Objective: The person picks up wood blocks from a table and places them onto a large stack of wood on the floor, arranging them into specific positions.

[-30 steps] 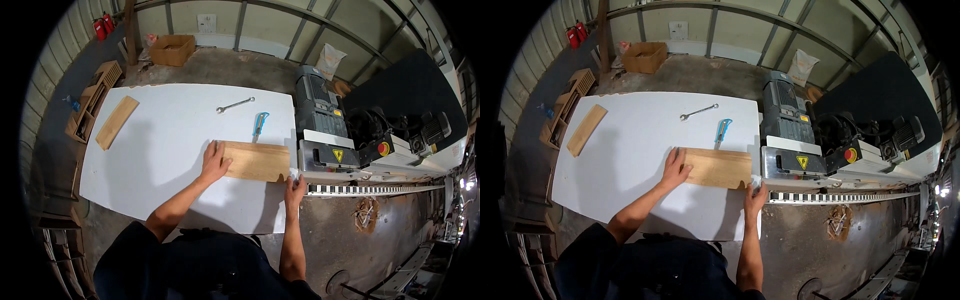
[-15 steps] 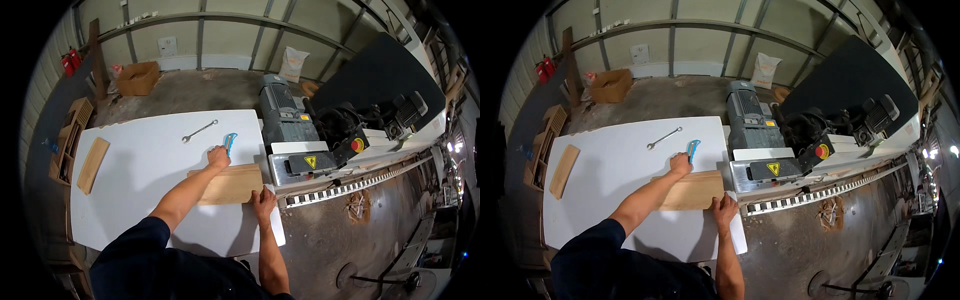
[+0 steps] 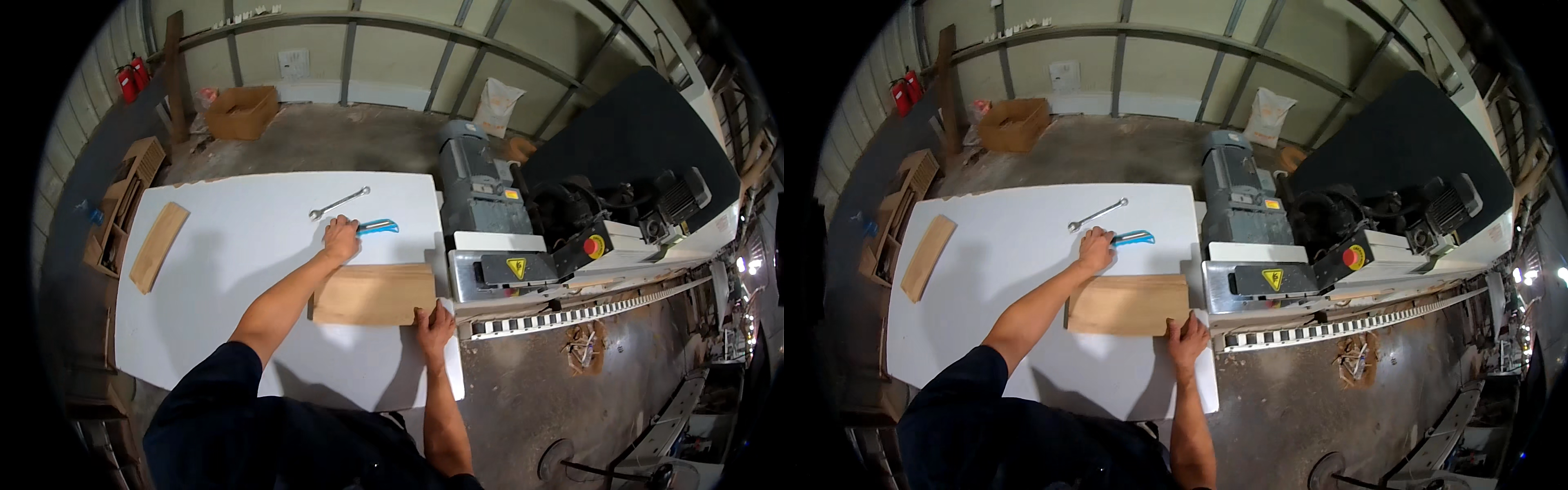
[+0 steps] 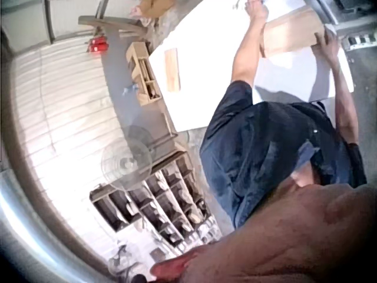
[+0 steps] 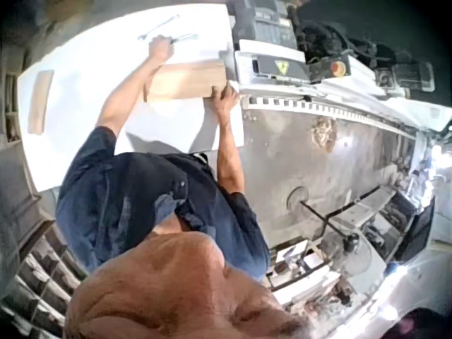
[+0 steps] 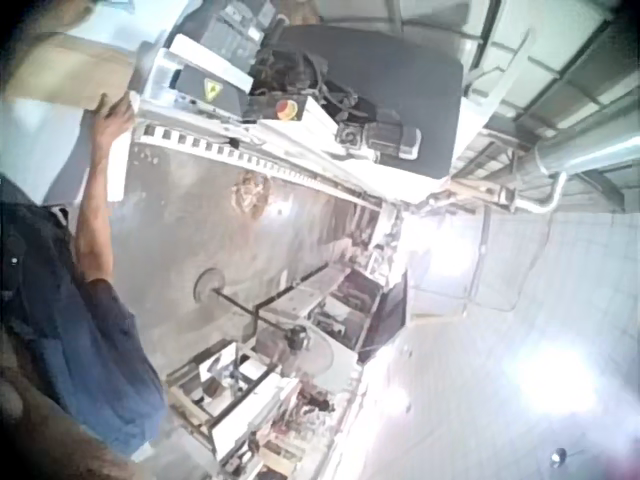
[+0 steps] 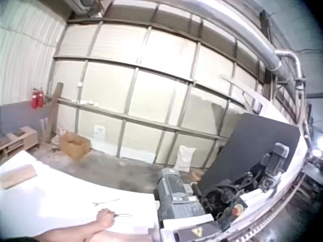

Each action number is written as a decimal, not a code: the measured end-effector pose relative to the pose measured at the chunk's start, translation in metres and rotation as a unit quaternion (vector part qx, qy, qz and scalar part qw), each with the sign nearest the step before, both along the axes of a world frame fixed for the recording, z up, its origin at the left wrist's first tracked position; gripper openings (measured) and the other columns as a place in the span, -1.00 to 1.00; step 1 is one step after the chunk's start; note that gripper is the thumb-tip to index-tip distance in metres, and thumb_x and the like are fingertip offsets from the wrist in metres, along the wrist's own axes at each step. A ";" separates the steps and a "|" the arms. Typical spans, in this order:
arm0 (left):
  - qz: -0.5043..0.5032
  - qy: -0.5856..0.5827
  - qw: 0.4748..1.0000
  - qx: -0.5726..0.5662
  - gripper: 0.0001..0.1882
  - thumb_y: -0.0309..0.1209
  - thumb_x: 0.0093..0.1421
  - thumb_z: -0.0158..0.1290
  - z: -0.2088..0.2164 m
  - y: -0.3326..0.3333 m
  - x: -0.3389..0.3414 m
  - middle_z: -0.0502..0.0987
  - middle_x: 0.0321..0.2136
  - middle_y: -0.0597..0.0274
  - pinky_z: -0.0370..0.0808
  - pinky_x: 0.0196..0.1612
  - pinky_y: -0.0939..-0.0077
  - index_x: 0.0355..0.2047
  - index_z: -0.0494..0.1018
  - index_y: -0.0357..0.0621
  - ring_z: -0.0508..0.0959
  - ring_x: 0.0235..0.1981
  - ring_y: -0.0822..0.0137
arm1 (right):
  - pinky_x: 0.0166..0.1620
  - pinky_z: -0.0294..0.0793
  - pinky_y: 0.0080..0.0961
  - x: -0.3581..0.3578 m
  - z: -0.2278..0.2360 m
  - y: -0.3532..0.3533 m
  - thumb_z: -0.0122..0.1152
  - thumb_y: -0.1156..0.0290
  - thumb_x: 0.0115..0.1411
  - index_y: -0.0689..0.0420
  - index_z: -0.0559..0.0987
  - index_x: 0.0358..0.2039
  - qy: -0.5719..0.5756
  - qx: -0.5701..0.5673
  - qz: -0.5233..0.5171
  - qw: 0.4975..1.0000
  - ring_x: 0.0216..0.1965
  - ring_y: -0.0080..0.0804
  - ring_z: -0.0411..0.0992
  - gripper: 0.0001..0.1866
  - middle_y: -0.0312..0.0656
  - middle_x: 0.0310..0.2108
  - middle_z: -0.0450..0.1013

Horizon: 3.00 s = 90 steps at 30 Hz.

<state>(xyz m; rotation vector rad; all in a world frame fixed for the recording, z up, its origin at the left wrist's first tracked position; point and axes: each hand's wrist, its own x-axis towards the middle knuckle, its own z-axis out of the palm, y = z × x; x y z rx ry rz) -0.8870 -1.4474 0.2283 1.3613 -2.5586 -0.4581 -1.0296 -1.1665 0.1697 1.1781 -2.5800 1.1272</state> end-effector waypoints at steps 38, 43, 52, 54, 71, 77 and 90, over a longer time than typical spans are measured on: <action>0.045 0.124 0.990 0.045 -0.20 -0.49 -0.16 0.22 -0.008 0.158 0.140 0.34 -0.16 -0.06 0.33 0.00 0.22 0.16 0.18 -0.13 0.30 -0.08 -0.03 | -0.43 0.43 -0.59 -0.022 0.031 0.012 0.39 0.45 -0.15 0.26 0.59 -0.35 -0.193 0.016 0.144 0.971 -0.56 -0.58 0.45 -0.69 -0.21 -0.57 0.54; 0.025 0.149 0.985 0.086 -0.22 -0.48 -0.15 0.23 -0.003 0.184 0.168 0.35 -0.14 -0.02 0.33 0.00 0.25 0.15 0.22 -0.12 0.30 -0.06 -0.01 | -0.32 0.46 -0.50 -0.002 0.027 0.045 0.42 0.33 -0.18 0.29 0.58 -0.28 -0.265 0.065 0.104 0.956 -0.45 -0.35 0.53 -0.56 -0.05 -0.48 0.55; 0.072 0.134 0.988 0.039 -0.33 -0.40 -0.06 0.21 0.029 0.198 0.165 0.27 0.04 -0.10 0.34 0.05 0.33 0.10 0.28 -0.15 0.27 0.06 0.00 | -0.35 0.42 -0.48 -0.015 0.058 -0.011 0.31 0.12 0.06 0.31 0.46 -0.13 -0.476 -0.145 0.023 0.867 -0.43 -0.40 0.42 -0.47 -0.28 -0.49 0.44; 0.096 0.123 0.988 0.014 -0.37 -0.39 -0.04 0.19 0.038 0.199 0.154 0.25 0.06 -0.11 0.36 0.04 0.35 0.08 0.30 -0.16 0.26 0.07 0.00 | -0.46 0.27 -0.66 -0.026 0.073 -0.026 0.17 0.17 0.17 0.09 0.41 -0.51 -0.753 -0.300 0.026 0.585 -0.54 -0.51 0.30 -0.72 -0.37 -0.67 0.27; 0.089 0.471 0.739 0.474 -0.61 -0.54 0.15 0.00 0.026 0.175 0.145 0.51 -0.42 0.37 0.47 -0.32 0.58 0.02 0.38 -0.20 0.47 -0.45 0.53 | -0.48 0.45 -0.44 0.028 0.059 0.011 0.11 0.35 0.20 0.21 0.48 -0.35 -0.696 -0.264 0.028 0.667 -0.60 -0.38 0.40 -0.83 -0.19 -0.55 0.46; 0.144 0.451 0.771 0.427 -0.62 -0.57 0.15 -0.08 0.035 0.159 0.161 0.52 -0.35 0.30 0.42 -0.20 0.56 0.01 0.38 -0.28 0.44 -0.34 0.51 | -0.52 0.47 -0.49 0.034 0.064 0.030 0.04 0.29 0.23 0.27 0.48 -0.34 -0.702 -0.145 0.059 0.695 -0.54 -0.37 0.47 -0.74 -0.10 -0.50 0.50; 0.148 0.230 0.947 0.168 -0.47 -0.24 0.02 0.10 -0.008 0.141 0.149 0.39 -0.13 -0.22 0.30 0.01 0.15 -0.05 0.34 -0.33 0.34 -0.05 -0.08 | -0.33 0.42 -0.55 0.012 0.030 0.057 0.13 0.24 0.19 0.33 0.53 -0.29 -0.277 -0.107 0.036 0.954 -0.43 -0.49 0.43 -0.66 -0.15 -0.44 0.51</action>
